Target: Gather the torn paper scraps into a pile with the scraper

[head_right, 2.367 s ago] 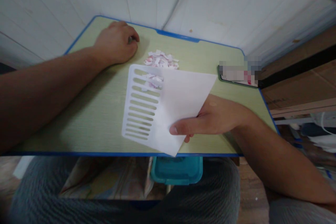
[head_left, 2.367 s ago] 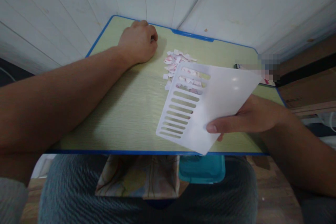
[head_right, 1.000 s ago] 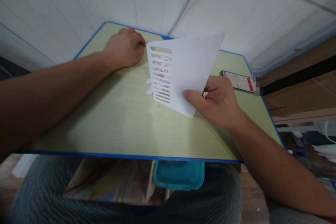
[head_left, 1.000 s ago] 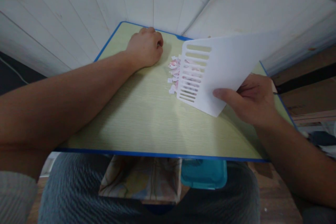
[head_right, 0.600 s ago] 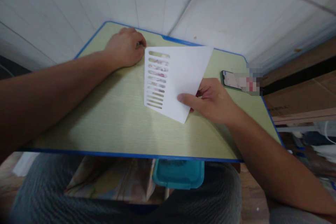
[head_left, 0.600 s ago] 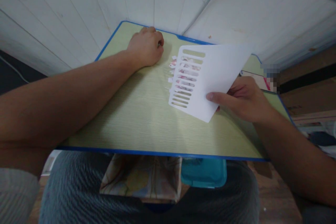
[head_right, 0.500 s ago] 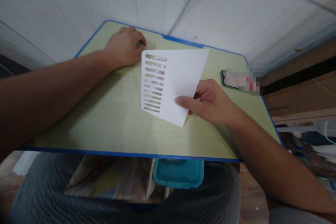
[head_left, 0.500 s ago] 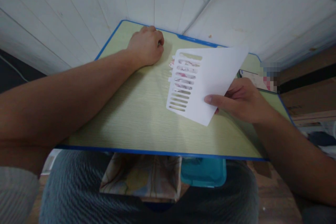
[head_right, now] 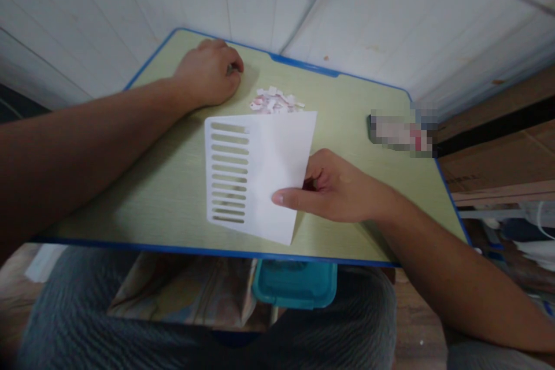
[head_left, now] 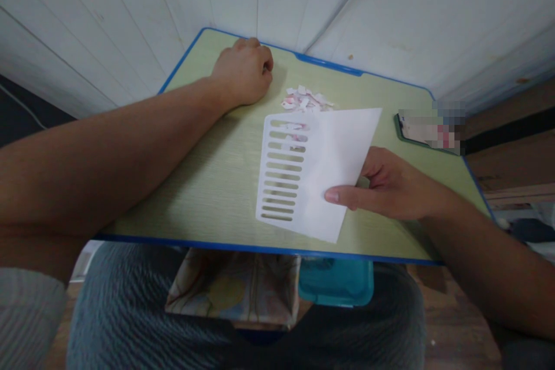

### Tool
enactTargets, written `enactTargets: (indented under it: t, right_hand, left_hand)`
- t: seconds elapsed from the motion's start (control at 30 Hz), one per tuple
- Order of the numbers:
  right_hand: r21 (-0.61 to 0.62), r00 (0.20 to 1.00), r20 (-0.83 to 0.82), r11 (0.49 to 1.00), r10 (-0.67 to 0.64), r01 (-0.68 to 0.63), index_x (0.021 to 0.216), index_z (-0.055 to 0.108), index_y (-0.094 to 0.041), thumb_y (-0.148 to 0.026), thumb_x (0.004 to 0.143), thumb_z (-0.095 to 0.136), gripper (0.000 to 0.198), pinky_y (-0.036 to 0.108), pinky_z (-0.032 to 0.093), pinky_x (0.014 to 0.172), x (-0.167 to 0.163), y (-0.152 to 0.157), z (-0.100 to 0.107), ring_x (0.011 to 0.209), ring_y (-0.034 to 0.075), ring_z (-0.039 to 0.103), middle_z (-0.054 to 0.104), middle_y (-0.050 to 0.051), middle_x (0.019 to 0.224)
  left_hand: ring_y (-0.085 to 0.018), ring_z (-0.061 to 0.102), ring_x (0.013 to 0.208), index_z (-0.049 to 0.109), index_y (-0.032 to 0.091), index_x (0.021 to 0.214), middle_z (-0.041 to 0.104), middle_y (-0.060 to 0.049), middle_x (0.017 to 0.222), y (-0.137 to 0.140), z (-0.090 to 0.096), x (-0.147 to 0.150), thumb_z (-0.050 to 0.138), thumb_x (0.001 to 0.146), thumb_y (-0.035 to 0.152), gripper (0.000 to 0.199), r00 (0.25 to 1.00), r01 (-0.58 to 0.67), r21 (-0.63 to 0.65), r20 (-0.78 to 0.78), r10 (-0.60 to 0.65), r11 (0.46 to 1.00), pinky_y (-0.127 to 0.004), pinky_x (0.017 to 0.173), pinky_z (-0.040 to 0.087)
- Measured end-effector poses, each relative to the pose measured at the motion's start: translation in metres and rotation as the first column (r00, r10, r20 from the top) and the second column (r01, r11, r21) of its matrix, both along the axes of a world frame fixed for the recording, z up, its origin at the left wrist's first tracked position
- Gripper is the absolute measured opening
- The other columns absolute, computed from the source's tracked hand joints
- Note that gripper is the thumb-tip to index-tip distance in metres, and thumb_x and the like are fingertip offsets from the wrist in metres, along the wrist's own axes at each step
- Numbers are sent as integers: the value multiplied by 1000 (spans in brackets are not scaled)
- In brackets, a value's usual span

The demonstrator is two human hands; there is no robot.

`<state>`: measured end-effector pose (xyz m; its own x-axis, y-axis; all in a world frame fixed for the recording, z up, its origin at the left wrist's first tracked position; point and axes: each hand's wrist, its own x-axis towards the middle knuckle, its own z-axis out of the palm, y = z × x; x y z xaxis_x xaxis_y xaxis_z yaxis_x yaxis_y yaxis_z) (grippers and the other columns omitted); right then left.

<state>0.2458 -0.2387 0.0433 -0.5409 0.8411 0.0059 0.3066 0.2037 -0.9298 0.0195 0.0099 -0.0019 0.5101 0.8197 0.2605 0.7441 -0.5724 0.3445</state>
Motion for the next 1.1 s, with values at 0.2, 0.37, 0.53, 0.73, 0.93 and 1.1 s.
enactTargets:
  t: [0.2,0.37,0.53,0.73,0.93,1.1]
  right_hand:
    - [-25,995,5,995,100,-100,102,94,-24,-28,106,85,11,31,71,87,0,-2,-4,94,23,88,92,2,103]
    - [-70,990,-12,988,138,-138,104,93,-24,-26,109,82,12,27,68,91,0,-3,-1,99,21,87,93,0,106]
    - [-102,988,-26,983,151,-153,112,93,-24,-28,110,82,11,25,67,95,1,-6,-1,105,19,87,93,0,111]
    - [-65,992,8,990,129,-129,102,92,-23,-32,110,82,15,30,69,91,-1,-9,-1,95,22,86,91,2,101]
    - [-65,993,21,991,118,-116,97,92,-26,-30,109,82,16,30,69,91,-3,-9,4,94,21,86,91,0,100]
    - [-17,992,-3,991,-130,130,83,90,-25,-30,101,92,19,27,62,58,1,-11,5,62,18,75,82,-1,73]
  left_hand:
    - [-41,50,139,85,42,137,74,-3,148,3,-1,-1,54,102,51,47,1000,10,14,0,-10,1000,-71,124,42]
    - [-40,49,141,84,45,139,77,-1,143,4,-2,-1,56,101,53,47,1000,17,16,11,-17,1000,-69,125,42]
    - [-44,46,145,82,44,148,77,2,150,2,-1,-1,56,95,54,59,999,29,-19,23,-29,999,-72,128,37]
    - [-35,53,141,83,41,141,74,0,148,-3,4,1,52,107,40,46,997,-23,41,-67,26,999,-63,128,47]
    - [-36,62,145,83,15,142,73,-16,153,-11,8,5,54,110,20,44,988,-34,114,-148,51,993,-58,123,56]
    - [-42,58,149,83,16,143,71,-17,155,-7,7,2,53,112,24,44,997,23,35,-74,-21,999,-62,124,50]
